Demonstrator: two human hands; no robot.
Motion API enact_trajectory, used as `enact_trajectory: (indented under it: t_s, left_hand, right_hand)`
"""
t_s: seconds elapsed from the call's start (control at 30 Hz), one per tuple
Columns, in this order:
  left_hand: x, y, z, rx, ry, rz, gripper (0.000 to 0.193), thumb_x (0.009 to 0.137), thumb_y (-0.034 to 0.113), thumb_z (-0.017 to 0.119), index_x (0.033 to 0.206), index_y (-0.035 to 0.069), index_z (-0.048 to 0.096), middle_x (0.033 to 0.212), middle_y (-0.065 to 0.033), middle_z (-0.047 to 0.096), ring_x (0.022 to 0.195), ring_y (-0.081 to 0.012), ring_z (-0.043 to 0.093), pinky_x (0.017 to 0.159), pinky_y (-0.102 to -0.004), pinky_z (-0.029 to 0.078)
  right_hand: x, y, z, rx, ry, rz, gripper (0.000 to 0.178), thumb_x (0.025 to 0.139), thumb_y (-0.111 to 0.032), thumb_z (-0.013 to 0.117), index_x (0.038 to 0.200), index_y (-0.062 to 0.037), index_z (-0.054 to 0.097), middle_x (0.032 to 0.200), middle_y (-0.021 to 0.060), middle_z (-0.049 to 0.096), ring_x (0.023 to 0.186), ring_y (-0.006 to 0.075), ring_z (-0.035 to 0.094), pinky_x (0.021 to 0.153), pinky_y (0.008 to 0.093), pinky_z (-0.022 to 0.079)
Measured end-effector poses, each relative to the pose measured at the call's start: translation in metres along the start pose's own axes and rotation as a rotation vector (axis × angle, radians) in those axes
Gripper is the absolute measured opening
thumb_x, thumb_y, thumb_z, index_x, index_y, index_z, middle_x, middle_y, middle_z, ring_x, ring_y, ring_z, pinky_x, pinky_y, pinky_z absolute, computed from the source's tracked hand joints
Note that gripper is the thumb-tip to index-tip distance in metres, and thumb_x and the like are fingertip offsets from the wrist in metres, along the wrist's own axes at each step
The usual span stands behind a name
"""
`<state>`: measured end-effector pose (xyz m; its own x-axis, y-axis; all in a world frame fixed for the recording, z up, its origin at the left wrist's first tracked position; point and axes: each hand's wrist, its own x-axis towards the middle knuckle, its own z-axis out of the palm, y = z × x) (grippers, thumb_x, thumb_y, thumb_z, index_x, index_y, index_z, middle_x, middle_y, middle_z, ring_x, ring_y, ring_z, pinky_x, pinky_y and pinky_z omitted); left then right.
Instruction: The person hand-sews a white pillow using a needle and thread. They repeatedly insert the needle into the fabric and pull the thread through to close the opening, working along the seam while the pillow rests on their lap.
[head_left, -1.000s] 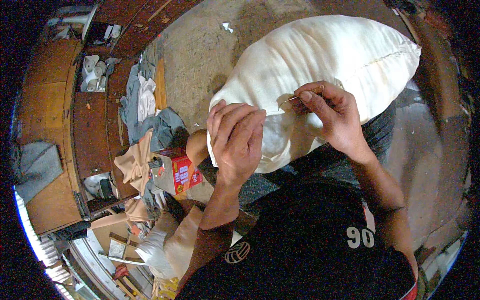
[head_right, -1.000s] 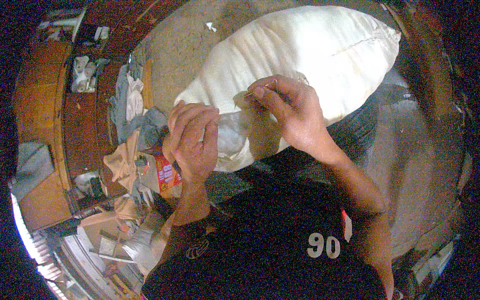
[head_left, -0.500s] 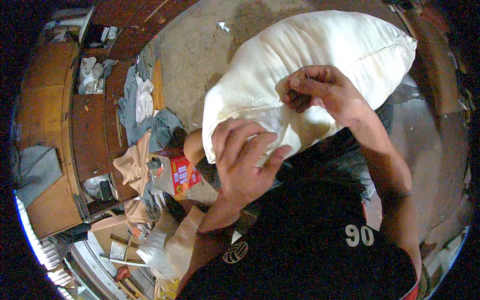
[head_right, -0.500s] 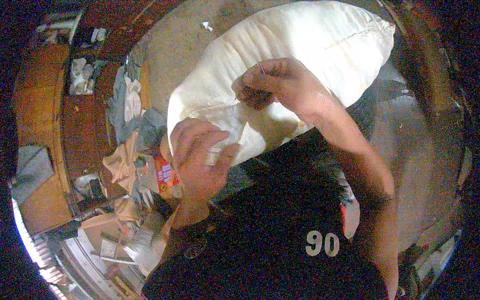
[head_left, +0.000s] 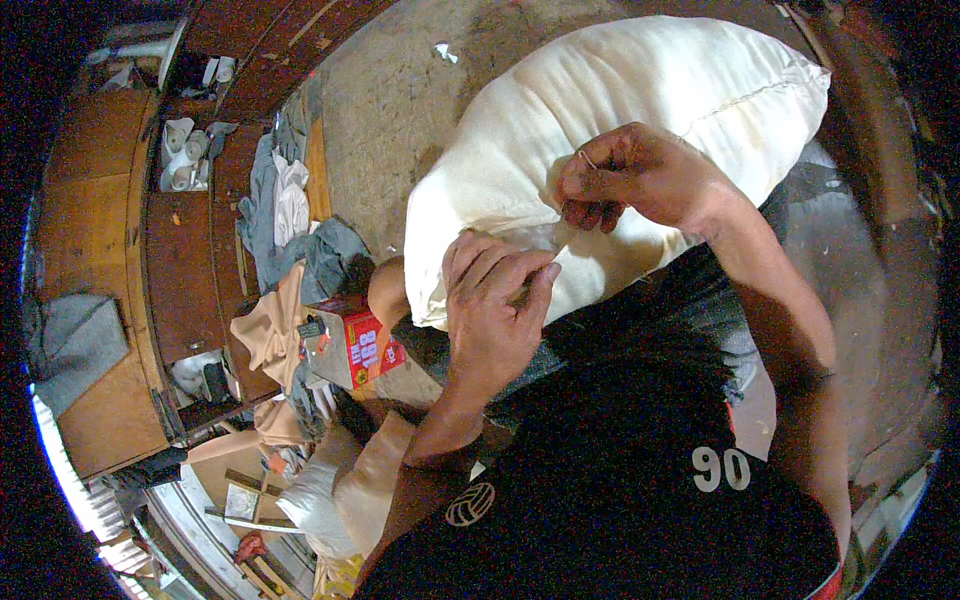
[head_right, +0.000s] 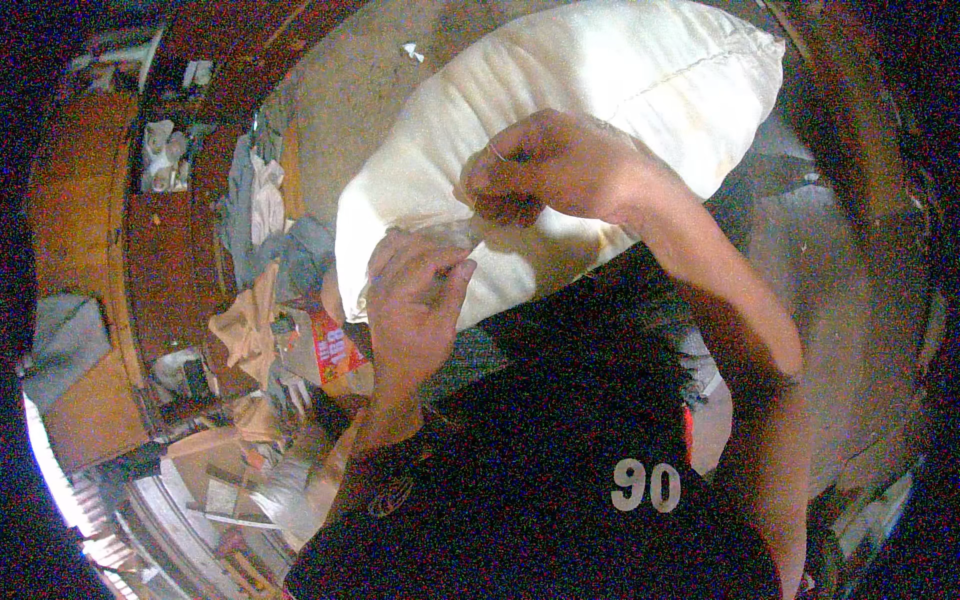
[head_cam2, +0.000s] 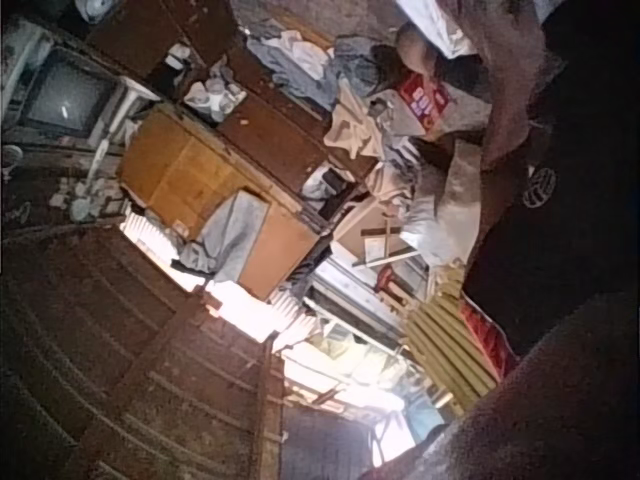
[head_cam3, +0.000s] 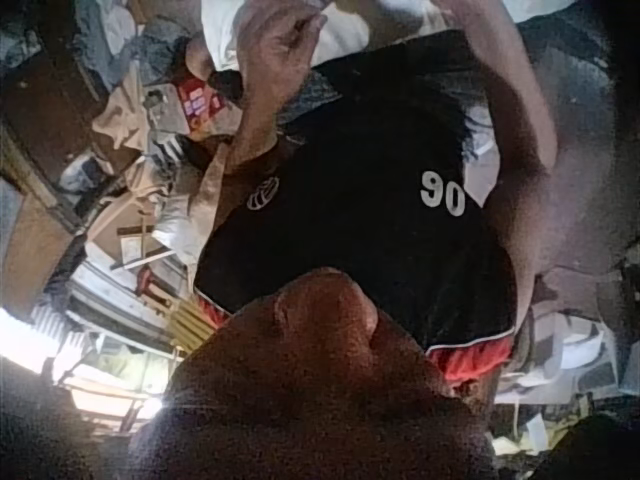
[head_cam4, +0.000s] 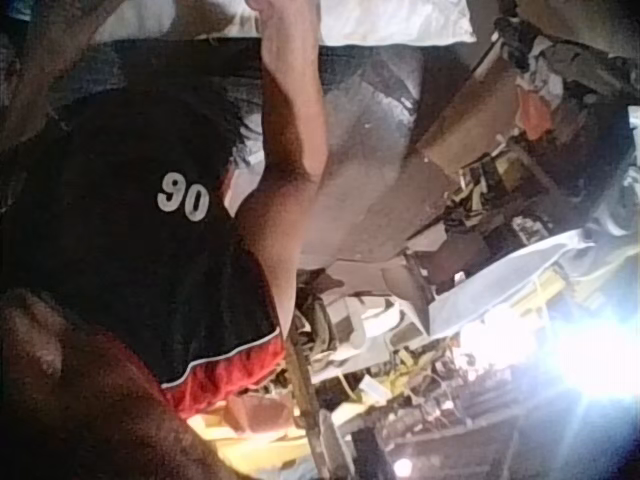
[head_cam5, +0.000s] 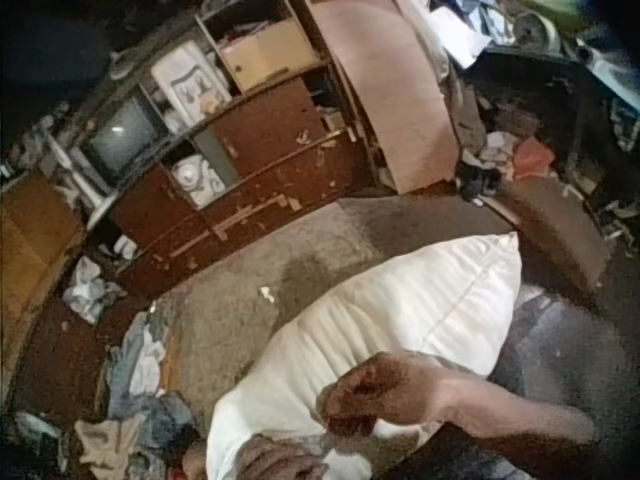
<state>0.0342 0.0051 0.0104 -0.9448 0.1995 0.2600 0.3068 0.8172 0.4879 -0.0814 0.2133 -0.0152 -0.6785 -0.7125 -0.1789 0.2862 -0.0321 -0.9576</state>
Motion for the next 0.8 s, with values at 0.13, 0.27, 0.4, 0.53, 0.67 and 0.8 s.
enact_trajectory:
  t_s: [0.13,0.27,0.4,0.53,0.67,0.8]
  left_hand:
    - [-0.001,0.002,-0.001,0.001,-0.005,-0.034,0.010,0.082,0.016,0.073,0.090,0.010,0.072,0.084,-0.0077,0.066,0.091,-0.0295,0.058,0.098,-0.0446,0.040]
    - [-0.001,0.003,-0.003,-0.018,-0.012,-0.055,0.010,0.084,0.015,0.072,0.091,0.010,0.071,0.085,-0.0078,0.066,0.090,-0.0300,0.059,0.101,-0.0463,0.039]
    - [-0.001,0.004,-0.004,-0.003,-0.021,-0.055,0.009,0.084,0.015,0.071,0.092,0.010,0.071,0.084,-0.0080,0.065,0.089,-0.0301,0.059,0.102,-0.0472,0.038]
    - [-0.001,0.002,-0.002,-0.013,-0.018,-0.042,0.009,0.085,0.015,0.071,0.091,0.010,0.070,0.083,-0.0083,0.064,0.088,-0.0303,0.058,0.102,-0.0474,0.038]
    - [0.001,0.002,-0.002,-0.015,-0.002,-0.025,0.008,0.086,0.015,0.070,0.091,0.010,0.070,0.082,-0.0082,0.064,0.086,-0.0300,0.058,0.098,-0.0467,0.039]
    - [0.001,0.001,0.002,-0.047,0.013,-0.023,0.007,0.086,0.015,0.069,0.090,0.010,0.069,0.082,-0.0075,0.064,0.085,-0.0296,0.058,0.094,-0.0458,0.040]
  right_hand:
    - [0.003,0.008,-0.004,0.014,-0.071,-0.033,0.029,0.097,-0.032,0.065,0.093,-0.0039,0.071,0.080,0.0013,0.070,0.073,0.0108,0.065,0.066,0.0265,0.053]
    - [0.001,0.007,-0.001,-0.002,-0.048,-0.049,0.030,0.097,-0.030,0.065,0.100,-0.0014,0.072,0.082,0.0021,0.070,0.072,0.0112,0.064,0.067,0.0281,0.053]
    - [0.001,0.006,0.001,-0.018,-0.023,-0.074,0.031,0.097,-0.031,0.064,0.099,-0.0012,0.072,0.081,0.0014,0.069,0.072,0.0103,0.063,0.066,0.0274,0.052]
    - [0.001,0.009,0.002,-0.012,-0.031,-0.077,0.031,0.098,-0.031,0.064,0.096,-0.0011,0.072,0.080,0.0010,0.069,0.072,0.0100,0.062,0.066,0.0271,0.051]
    - [0.000,0.010,0.000,-0.012,-0.065,-0.100,0.031,0.098,-0.031,0.064,0.097,-0.0008,0.072,0.082,0.0018,0.069,0.073,0.0109,0.063,0.066,0.0273,0.052]
    - [-0.003,0.013,0.000,0.023,-0.083,-0.086,0.029,0.098,-0.029,0.063,0.099,-0.0007,0.072,0.084,0.0030,0.070,0.075,0.0121,0.065,0.068,0.0281,0.053]
